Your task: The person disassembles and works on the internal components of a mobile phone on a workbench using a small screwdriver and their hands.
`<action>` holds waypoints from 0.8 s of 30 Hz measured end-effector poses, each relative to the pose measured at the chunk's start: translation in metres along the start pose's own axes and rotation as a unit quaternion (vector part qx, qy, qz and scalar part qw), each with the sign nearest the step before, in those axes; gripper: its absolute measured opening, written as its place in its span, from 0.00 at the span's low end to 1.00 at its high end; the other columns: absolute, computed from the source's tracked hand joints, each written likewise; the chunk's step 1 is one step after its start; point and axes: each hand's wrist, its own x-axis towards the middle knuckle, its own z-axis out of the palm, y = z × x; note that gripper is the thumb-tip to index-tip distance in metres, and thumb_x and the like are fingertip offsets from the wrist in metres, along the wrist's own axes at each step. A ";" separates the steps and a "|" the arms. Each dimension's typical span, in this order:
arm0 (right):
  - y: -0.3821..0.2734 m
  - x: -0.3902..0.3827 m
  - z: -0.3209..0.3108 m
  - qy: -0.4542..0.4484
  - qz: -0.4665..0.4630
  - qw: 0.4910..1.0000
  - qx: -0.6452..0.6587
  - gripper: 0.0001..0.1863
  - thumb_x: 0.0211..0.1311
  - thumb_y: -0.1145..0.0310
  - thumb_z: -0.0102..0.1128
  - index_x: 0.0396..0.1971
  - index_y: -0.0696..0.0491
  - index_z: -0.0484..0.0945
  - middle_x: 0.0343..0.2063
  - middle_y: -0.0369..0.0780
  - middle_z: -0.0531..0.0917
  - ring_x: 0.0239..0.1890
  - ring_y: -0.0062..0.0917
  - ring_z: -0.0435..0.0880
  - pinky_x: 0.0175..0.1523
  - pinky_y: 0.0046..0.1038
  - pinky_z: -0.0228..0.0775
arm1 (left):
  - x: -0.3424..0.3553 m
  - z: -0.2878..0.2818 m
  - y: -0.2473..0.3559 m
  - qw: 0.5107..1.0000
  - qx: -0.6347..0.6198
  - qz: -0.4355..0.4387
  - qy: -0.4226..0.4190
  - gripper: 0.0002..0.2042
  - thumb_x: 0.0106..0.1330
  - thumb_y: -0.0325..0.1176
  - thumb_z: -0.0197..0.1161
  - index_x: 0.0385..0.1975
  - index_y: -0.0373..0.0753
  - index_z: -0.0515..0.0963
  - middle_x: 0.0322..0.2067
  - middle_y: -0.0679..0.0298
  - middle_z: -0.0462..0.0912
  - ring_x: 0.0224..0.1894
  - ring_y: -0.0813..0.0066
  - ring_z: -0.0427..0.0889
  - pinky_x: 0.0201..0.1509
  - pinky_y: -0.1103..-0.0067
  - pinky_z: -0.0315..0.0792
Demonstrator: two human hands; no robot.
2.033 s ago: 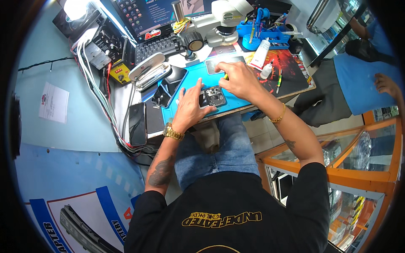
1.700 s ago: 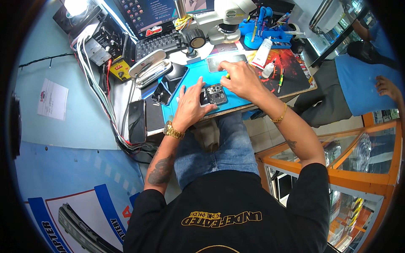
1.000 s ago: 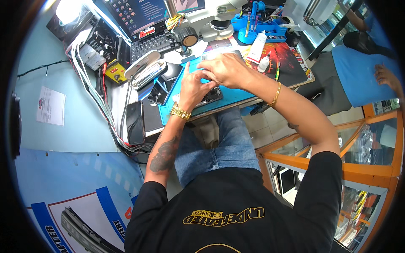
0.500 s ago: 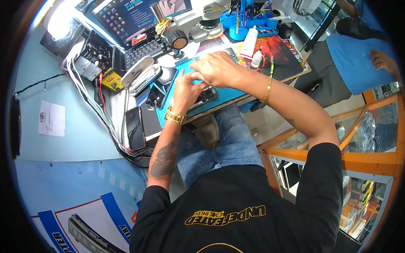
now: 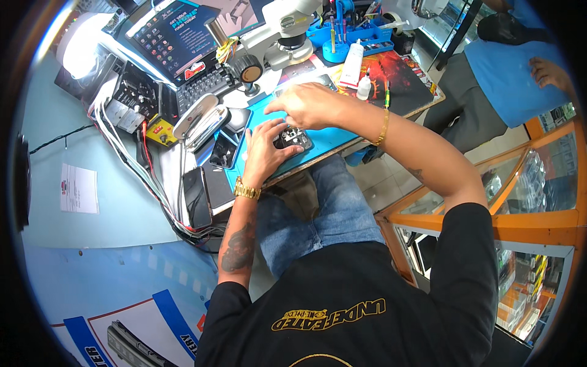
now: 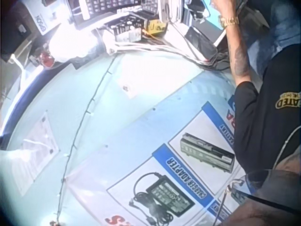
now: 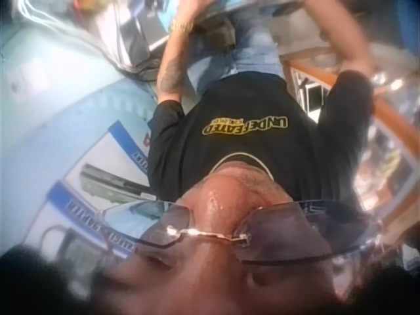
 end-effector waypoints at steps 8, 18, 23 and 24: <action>-0.010 0.000 -0.009 0.023 -0.032 0.999 0.026 0.18 0.65 0.62 0.61 0.54 0.46 0.83 0.45 0.47 0.87 0.51 0.44 0.84 0.55 0.44 0.76 | 0.000 0.000 0.000 1.000 0.004 -0.010 -0.008 0.35 0.47 0.52 0.81 0.56 0.42 0.83 0.63 0.63 0.78 0.67 0.58 0.70 0.74 0.43 0.47; 0.006 -0.003 0.001 0.018 0.004 1.000 0.010 0.19 0.62 0.65 0.62 0.53 0.49 0.82 0.42 0.49 0.87 0.49 0.47 0.85 0.53 0.46 0.76 | 0.000 0.000 0.006 1.000 0.001 -0.007 -0.002 0.33 0.50 0.51 0.80 0.57 0.44 0.82 0.63 0.62 0.77 0.67 0.58 0.70 0.74 0.42 0.48; -0.003 -0.002 -0.007 -0.005 0.066 0.998 0.003 0.17 0.62 0.65 0.60 0.50 0.51 0.82 0.42 0.49 0.86 0.48 0.47 0.84 0.53 0.47 0.75 | -0.003 0.002 0.001 1.000 -0.004 -0.001 0.015 0.21 0.58 0.46 0.75 0.51 0.50 0.86 0.62 0.65 0.78 0.67 0.59 0.71 0.73 0.42 0.51; 0.006 -0.004 0.003 0.042 0.019 0.998 0.034 0.16 0.61 0.66 0.60 0.49 0.51 0.83 0.40 0.49 0.87 0.48 0.47 0.84 0.53 0.47 0.75 | -0.002 0.004 0.001 1.000 -0.005 0.001 0.016 0.21 0.58 0.46 0.75 0.51 0.50 0.86 0.62 0.65 0.78 0.67 0.59 0.71 0.73 0.42 0.51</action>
